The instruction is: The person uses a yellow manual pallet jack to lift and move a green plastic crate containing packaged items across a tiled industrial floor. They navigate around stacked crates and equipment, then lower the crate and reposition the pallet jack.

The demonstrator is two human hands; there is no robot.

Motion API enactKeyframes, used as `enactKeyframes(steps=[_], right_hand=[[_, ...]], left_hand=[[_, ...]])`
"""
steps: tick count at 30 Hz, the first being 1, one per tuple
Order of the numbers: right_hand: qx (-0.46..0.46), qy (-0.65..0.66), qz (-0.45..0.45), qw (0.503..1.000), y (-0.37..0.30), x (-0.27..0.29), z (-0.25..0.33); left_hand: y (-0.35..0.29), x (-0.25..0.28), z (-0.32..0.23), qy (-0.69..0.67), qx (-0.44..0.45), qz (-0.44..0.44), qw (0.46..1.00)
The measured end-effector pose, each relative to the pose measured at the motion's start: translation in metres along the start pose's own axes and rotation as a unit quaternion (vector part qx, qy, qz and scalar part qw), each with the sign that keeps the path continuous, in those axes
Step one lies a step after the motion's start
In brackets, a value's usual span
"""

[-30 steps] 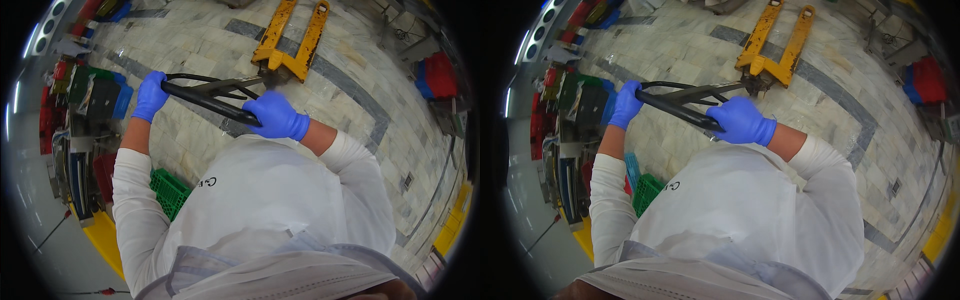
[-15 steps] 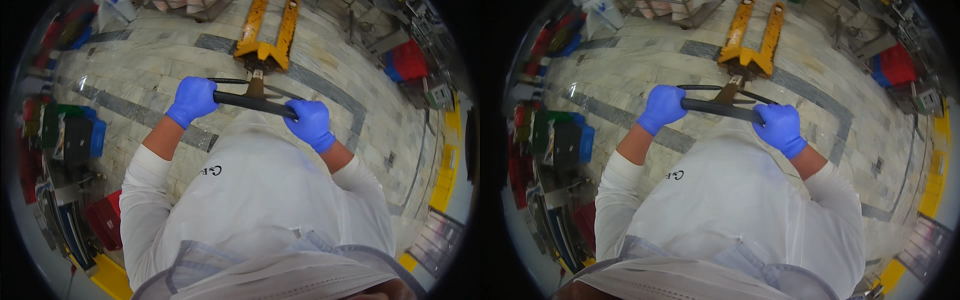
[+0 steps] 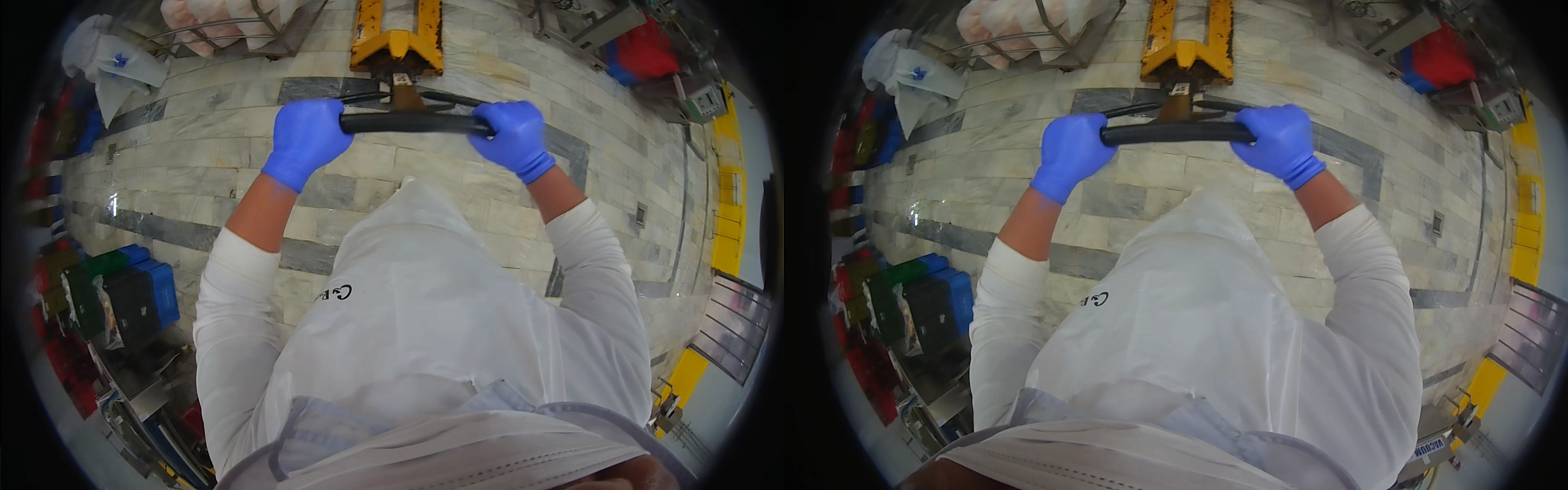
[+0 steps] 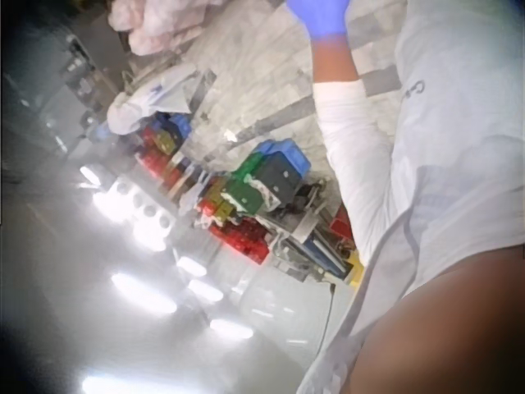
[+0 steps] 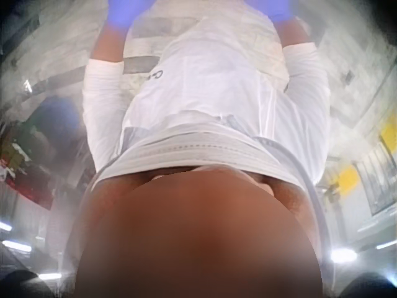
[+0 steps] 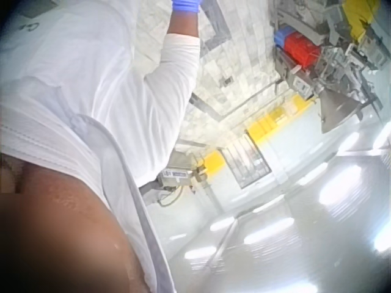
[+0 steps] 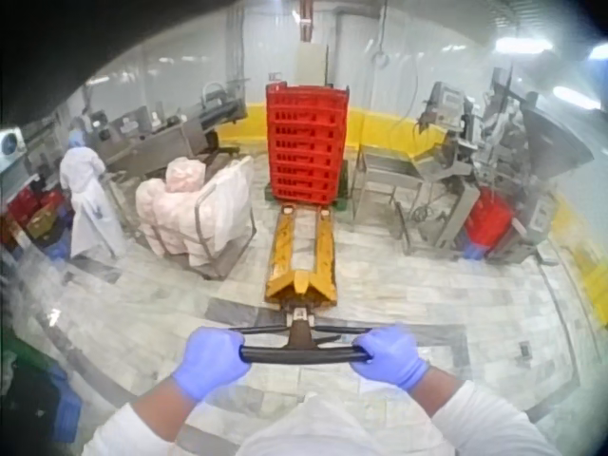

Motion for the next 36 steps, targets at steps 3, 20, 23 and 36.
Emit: enactKeyframes(steps=[3, 20, 23, 36], right_hand=[[0.01, -0.018, -0.03, 0.999, 0.052, -0.02, -0.049], [-0.027, -0.058, 0.018, 0.998, 0.288, -0.133, -0.199], [-0.004, -0.049, -0.01, 0.999, 0.32, -0.14, -0.245], [-0.228, -0.296, 0.201, 0.906, 0.528, -0.229, -0.408]], left_hand=[[0.063, -0.008, 0.029, 0.012, 0.011, -0.007, 1.0], [0.313, -0.033, 0.187, 0.067, 0.012, 0.006, 0.998], [0.36, -0.05, 0.194, 0.046, -0.006, -0.025, 0.999], [0.588, -0.102, 0.299, -0.034, -0.024, -0.074, 0.996]])
Point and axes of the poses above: each hand's wrist, its own y-axis towards the middle knuckle, its own x-axis out of the back of the hand, z = x × y, the point moved 8 cm from there along y, towards the middle knuckle, and after that the axes turned 10 degrees about -x, right-handed, at the moved point
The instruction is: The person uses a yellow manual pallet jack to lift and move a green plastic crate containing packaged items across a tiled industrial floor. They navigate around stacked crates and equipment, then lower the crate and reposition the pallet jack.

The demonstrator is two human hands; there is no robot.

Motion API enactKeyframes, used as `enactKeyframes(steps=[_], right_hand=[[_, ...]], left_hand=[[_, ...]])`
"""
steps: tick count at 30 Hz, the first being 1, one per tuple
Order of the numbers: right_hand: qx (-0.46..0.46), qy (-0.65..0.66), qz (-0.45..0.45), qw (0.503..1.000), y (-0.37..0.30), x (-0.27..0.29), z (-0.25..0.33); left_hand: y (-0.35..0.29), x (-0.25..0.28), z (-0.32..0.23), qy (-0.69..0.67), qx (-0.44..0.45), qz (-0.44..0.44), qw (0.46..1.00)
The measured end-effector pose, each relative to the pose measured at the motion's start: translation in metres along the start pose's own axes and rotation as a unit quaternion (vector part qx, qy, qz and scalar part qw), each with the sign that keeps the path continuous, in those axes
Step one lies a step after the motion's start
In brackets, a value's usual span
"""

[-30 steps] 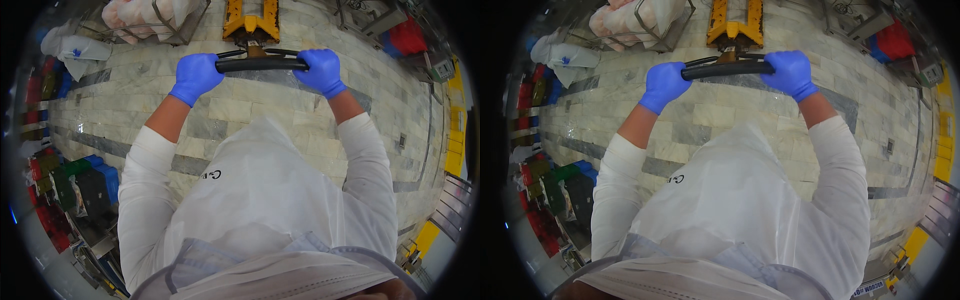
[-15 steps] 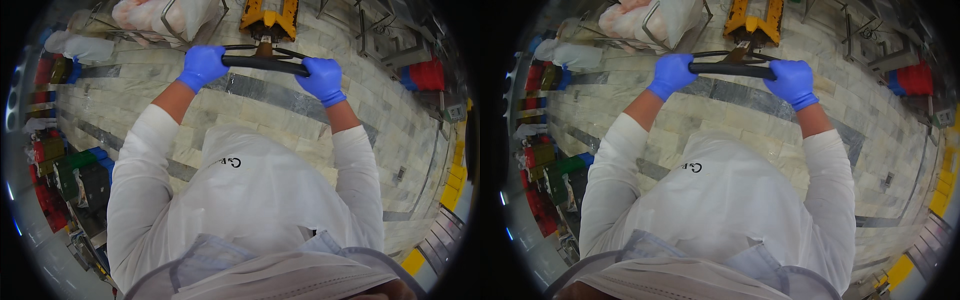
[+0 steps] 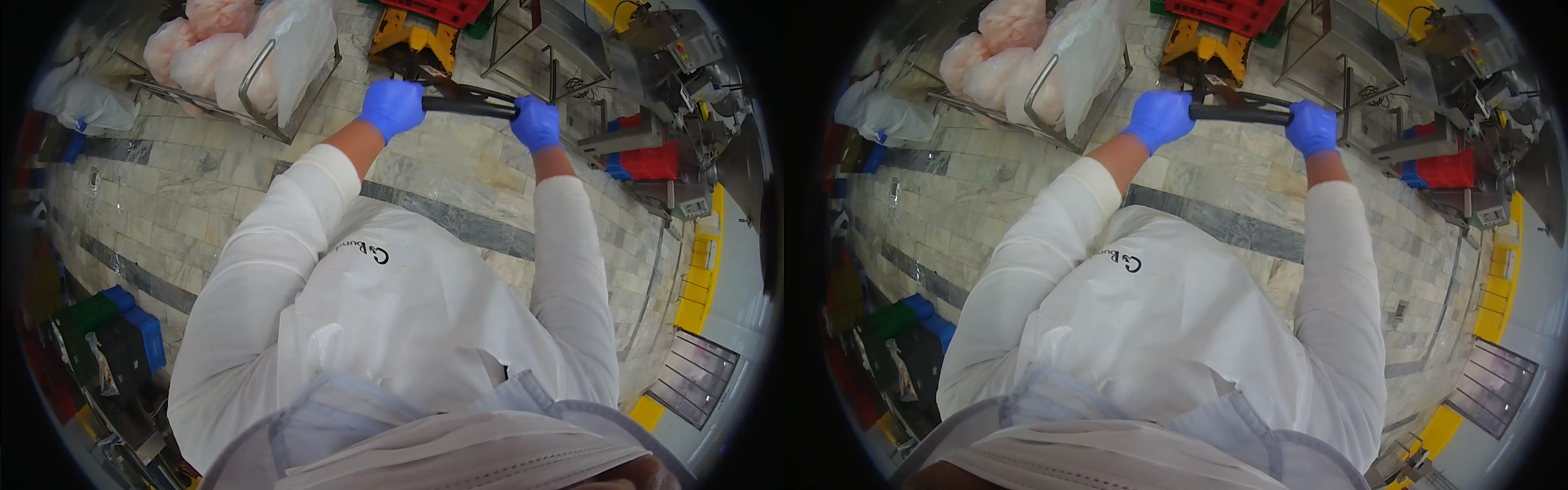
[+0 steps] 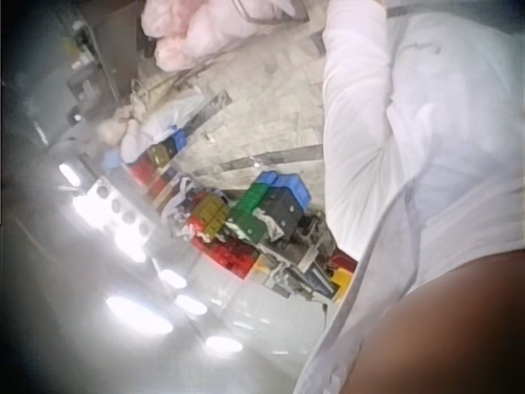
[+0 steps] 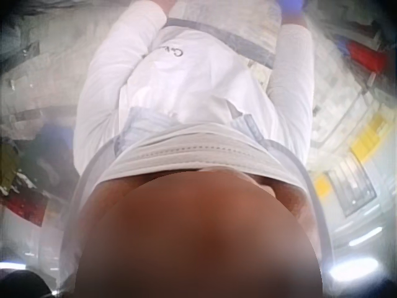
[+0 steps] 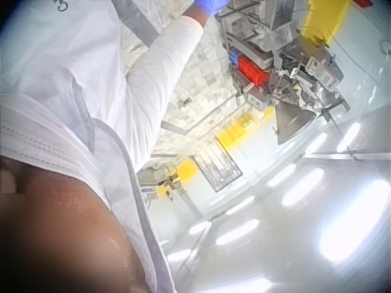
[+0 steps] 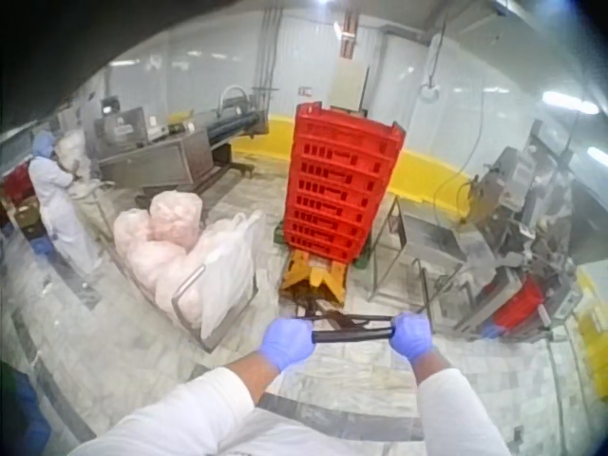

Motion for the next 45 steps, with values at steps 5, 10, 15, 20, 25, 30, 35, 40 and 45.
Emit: enactKeyframes(steps=[5, 10, 15, 20, 25, 30, 35, 40, 45], right_hand=[[-0.036, 0.007, 0.052, 0.998, 0.068, -0.01, 0.005], [-0.023, -0.026, 0.04, 0.999, 0.101, -0.059, 0.004], [0.044, 0.005, 0.106, 0.993, 0.097, -0.153, 0.014], [0.123, 0.049, 0.29, 0.948, 0.099, -0.209, 0.103], [0.103, 0.089, 0.237, 0.962, 0.149, -0.103, 0.156], [0.228, 0.06, 0.236, 0.943, 0.087, -0.198, 0.248], [0.19, 0.118, 0.416, 0.882, 0.122, -0.099, 0.23], [0.181, 0.171, 0.085, 0.965, 0.282, -0.008, 0.204], [0.136, 0.249, 0.125, 0.951, 0.289, 0.053, 0.213]], left_hand=[[0.074, -0.013, 0.046, -0.008, 0.012, 0.066, 0.998], [0.086, -0.076, 0.06, -0.024, -0.032, 0.129, 0.991], [0.035, -0.109, 0.06, -0.12, -0.029, 0.316, 0.941], [-0.13, -0.058, 0.152, -0.253, 0.211, 0.25, 0.911], [-0.39, 0.048, 0.202, -0.176, 0.49, 0.125, 0.845], [-0.658, 0.036, 0.081, -0.049, 0.666, 0.237, 0.706], [-0.773, -0.018, -0.102, -0.18, 0.777, 0.266, 0.541], [-0.76, -0.06, -0.188, -0.288, 0.776, 0.186, 0.53], [-0.746, -0.042, -0.117, -0.228, 0.713, 0.058, 0.66]])
Point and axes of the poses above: each hand's wrist, its own y-axis towards the middle knuckle, its own x-axis out of the back of the hand, z = x × y, the point moved 8 cm from there along y, towards the middle knuckle, and after that the axes turned 10 degrees about -x, right-handed, at the moved point
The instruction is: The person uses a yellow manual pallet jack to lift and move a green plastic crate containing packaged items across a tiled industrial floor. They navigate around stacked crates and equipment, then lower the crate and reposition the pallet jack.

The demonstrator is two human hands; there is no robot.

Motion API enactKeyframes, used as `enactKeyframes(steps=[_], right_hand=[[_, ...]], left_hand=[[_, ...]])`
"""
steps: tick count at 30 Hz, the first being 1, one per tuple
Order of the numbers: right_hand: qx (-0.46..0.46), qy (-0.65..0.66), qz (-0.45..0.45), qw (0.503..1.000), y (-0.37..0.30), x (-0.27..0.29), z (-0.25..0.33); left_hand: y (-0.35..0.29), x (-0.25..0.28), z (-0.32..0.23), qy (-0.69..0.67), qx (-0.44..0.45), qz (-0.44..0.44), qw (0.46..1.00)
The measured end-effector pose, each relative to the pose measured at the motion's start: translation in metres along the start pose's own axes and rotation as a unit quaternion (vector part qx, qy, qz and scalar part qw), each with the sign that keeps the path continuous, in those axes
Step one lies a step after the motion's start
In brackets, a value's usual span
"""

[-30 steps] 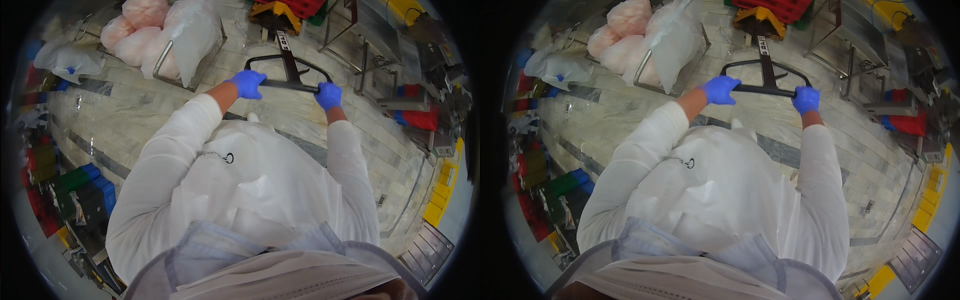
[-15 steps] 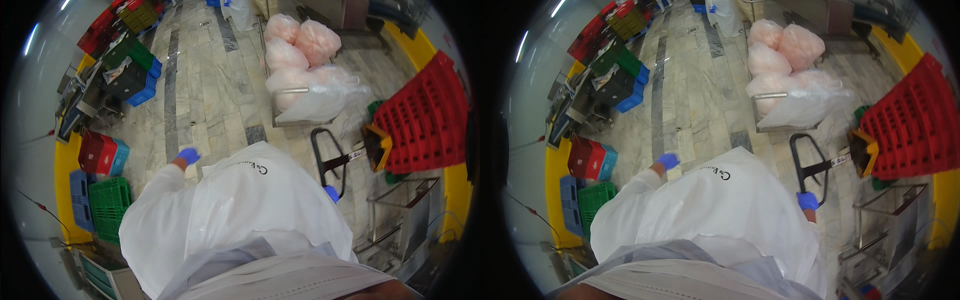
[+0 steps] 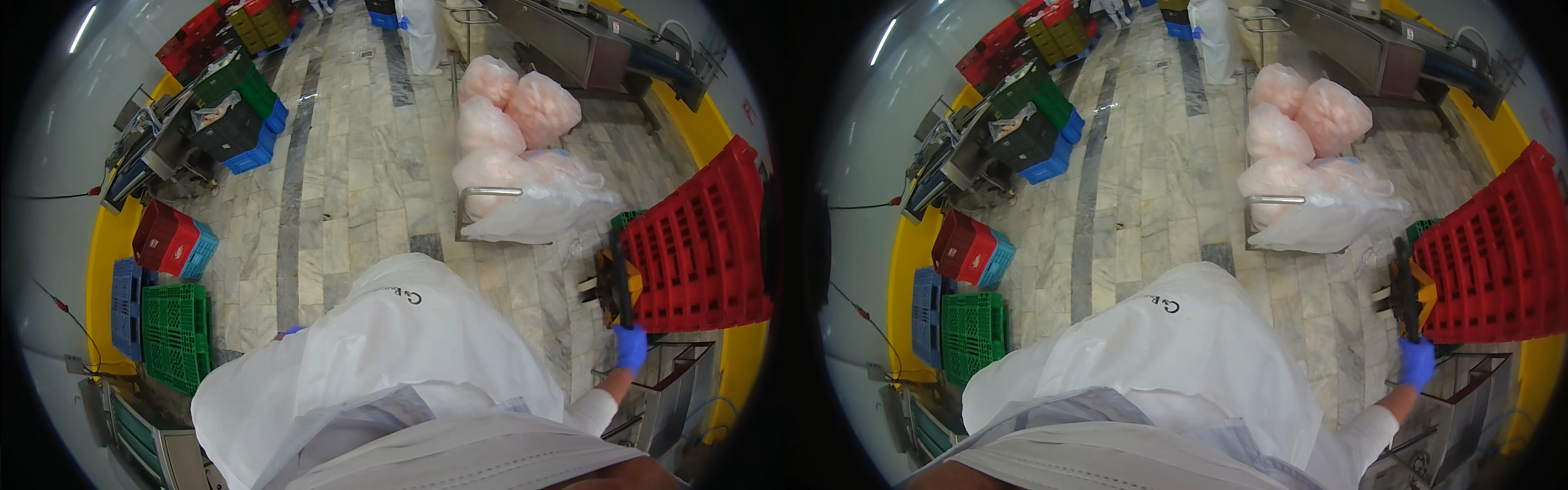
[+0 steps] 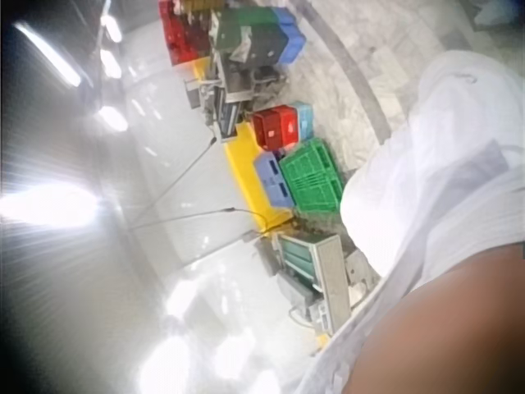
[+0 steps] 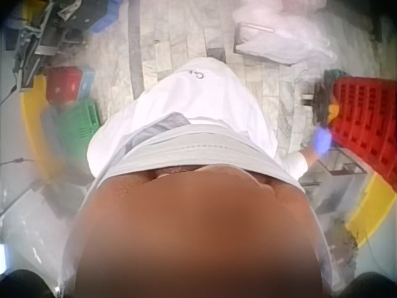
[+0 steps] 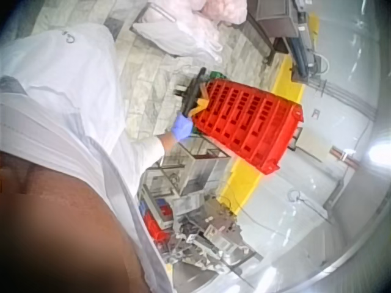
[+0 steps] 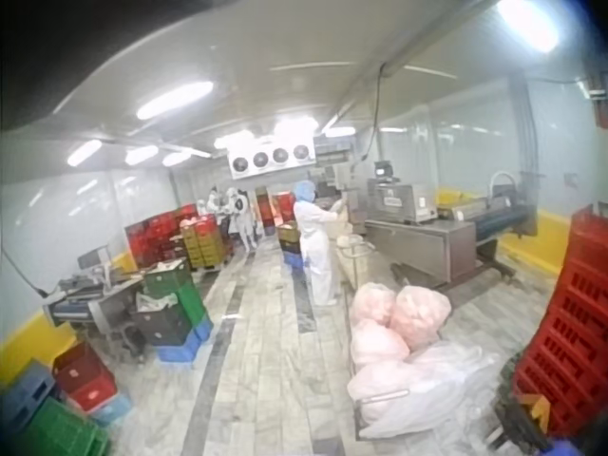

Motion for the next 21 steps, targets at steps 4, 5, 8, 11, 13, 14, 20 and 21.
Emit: enactKeyframes(steps=[4, 5, 8, 11, 13, 14, 20, 21], right_hand=[[0.012, -0.077, -0.004, 0.997, -0.087, -0.119, 0.011], [0.034, -0.074, -0.02, 0.996, -0.103, -0.161, 0.006], [-0.011, -0.079, 0.106, 0.991, -0.128, -0.23, 0.015], [0.017, -0.096, 0.052, 0.994, -0.096, -0.211, -0.003], [0.053, -0.009, 0.022, 0.998, -0.059, -0.138, -0.006], [0.006, -0.056, 0.033, 0.998, -0.048, -0.087, 0.0], [-0.062, -0.068, -0.111, 0.989, -0.034, 0.049, -0.008], [-0.064, -0.09, -0.113, 0.987, -0.05, 0.027, -0.003]], left_hand=[[0.08, 0.092, -0.083, 0.009, 0.001, -0.189, 0.982], [0.095, 0.099, -0.109, 0.004, -0.033, -0.164, 0.986], [0.118, 0.108, -0.154, 0.03, -0.098, -0.083, 0.991], [0.135, 0.112, -0.174, 0.07, -0.104, -0.031, 0.992], [0.128, 0.112, -0.161, 0.053, -0.102, -0.038, 0.993], [0.126, 0.11, -0.15, 0.064, -0.09, -0.025, 0.994], [0.129, 0.101, -0.118, 0.096, -0.08, 0.029, 0.992], [0.123, 0.088, -0.111, 0.082, -0.088, 0.046, 0.992]])
Point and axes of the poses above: each hand's wrist, its own y-axis towards the middle knuckle, its own x-axis out of the back of the hand, z = x × y, the point moved 8 cm from there along y, towards the middle knuckle, and after that the axes turned 10 degrees about -x, right-handed, at the moved point
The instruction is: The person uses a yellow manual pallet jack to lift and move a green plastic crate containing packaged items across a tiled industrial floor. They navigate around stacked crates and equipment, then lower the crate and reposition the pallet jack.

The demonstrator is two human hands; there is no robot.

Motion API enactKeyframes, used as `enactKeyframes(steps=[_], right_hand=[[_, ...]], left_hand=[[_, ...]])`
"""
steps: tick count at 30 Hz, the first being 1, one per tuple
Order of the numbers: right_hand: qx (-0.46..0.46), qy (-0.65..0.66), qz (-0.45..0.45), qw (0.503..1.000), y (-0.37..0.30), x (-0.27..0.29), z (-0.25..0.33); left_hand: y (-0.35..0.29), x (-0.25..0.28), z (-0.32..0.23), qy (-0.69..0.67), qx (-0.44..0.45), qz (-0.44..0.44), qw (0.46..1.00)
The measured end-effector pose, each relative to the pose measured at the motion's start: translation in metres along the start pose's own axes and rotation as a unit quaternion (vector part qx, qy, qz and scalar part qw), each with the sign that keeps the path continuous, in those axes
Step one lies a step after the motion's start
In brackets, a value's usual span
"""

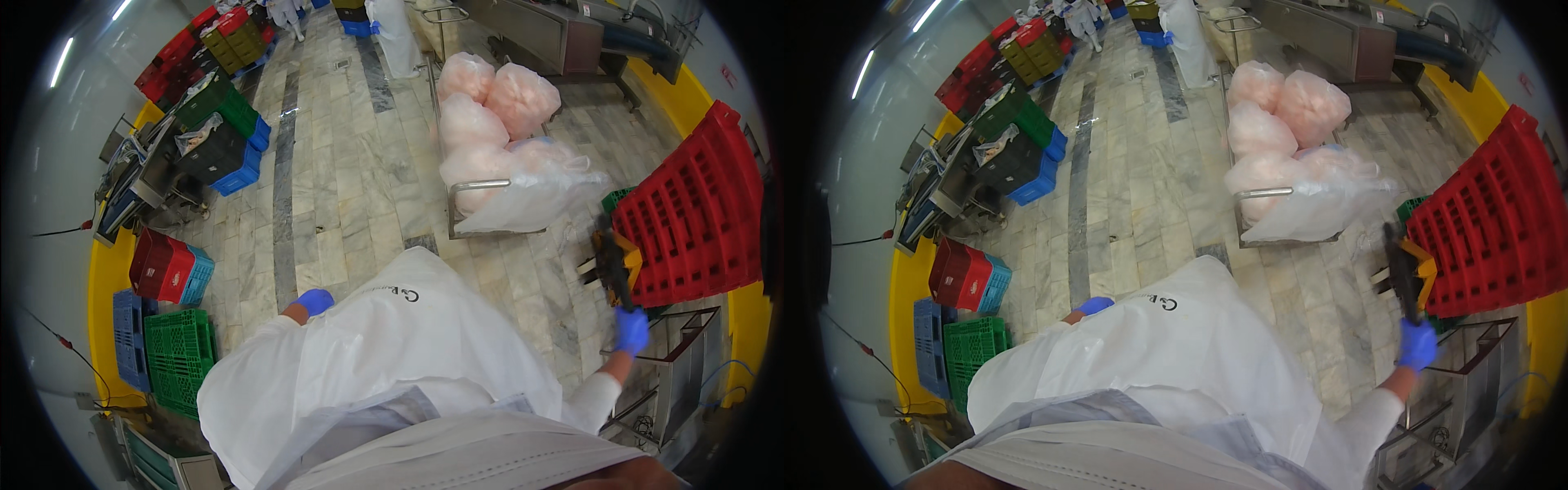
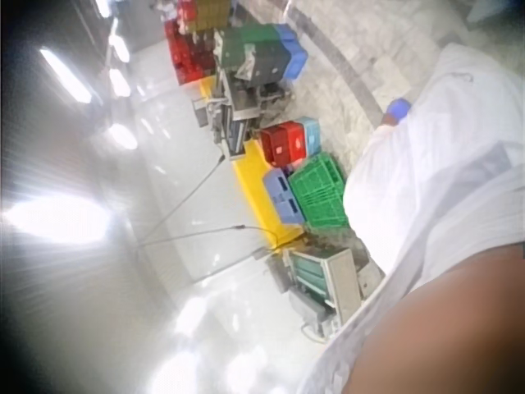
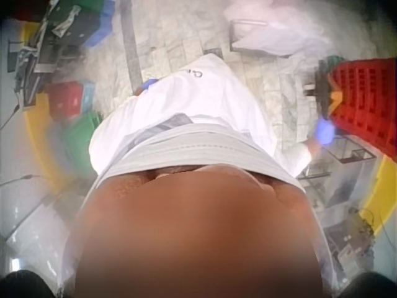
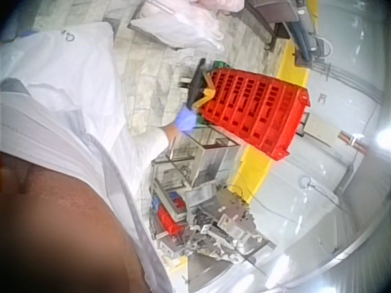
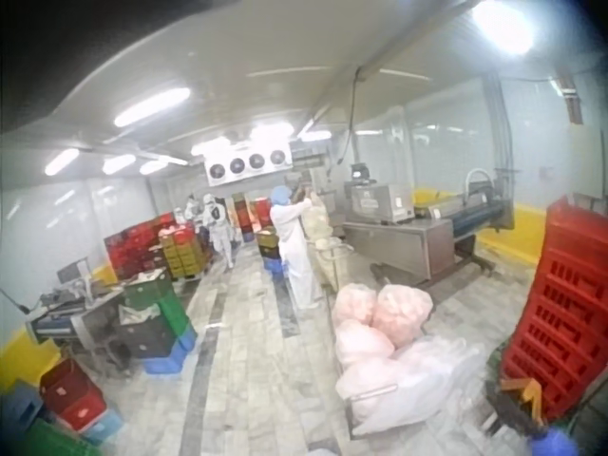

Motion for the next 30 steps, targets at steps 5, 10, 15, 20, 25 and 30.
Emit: enactKeyframes(steps=[5, 10, 15, 20, 25, 30], right_hand=[[0.013, 0.001, 0.059, 0.998, -0.129, -0.212, 0.004], [0.039, 0.064, 0.26, 0.963, -0.116, -0.275, -0.006], [0.049, 0.031, 0.083, 0.995, -0.003, -0.085, -0.019], [0.017, 0.005, -0.009, 1.0, 0.026, 0.018, -0.013], [0.05, -0.018, -0.116, 0.992, -0.087, -0.116, 0.002], [0.017, 0.043, 0.155, 0.987, -0.124, -0.314, -0.031]], left_hand=[[0.011, -0.078, 0.061, -0.041, -0.042, 0.021, 0.998], [0.006, -0.119, 0.062, -0.008, 0.01, 0.078, 0.997], [-0.016, -0.081, 0.082, 0.104, 0.038, 0.095, 0.989], [0.0, -0.018, 0.028, 0.108, 0.003, 0.027, 0.994], [0.007, -0.001, -0.03, -0.043, 0.012, -0.114, 0.992], [-0.014, -0.066, -0.012, -0.027, 0.009, 0.032, 0.999]])
Point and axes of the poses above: each hand's wrist, its own y-axis towards the middle knuckle, its own x-axis out of the back of the hand, z = x × y, the point moved 8 cm from there along y, towards the middle knuckle, and after that the axes turned 10 degrees about -x, right-handed, at the moved point
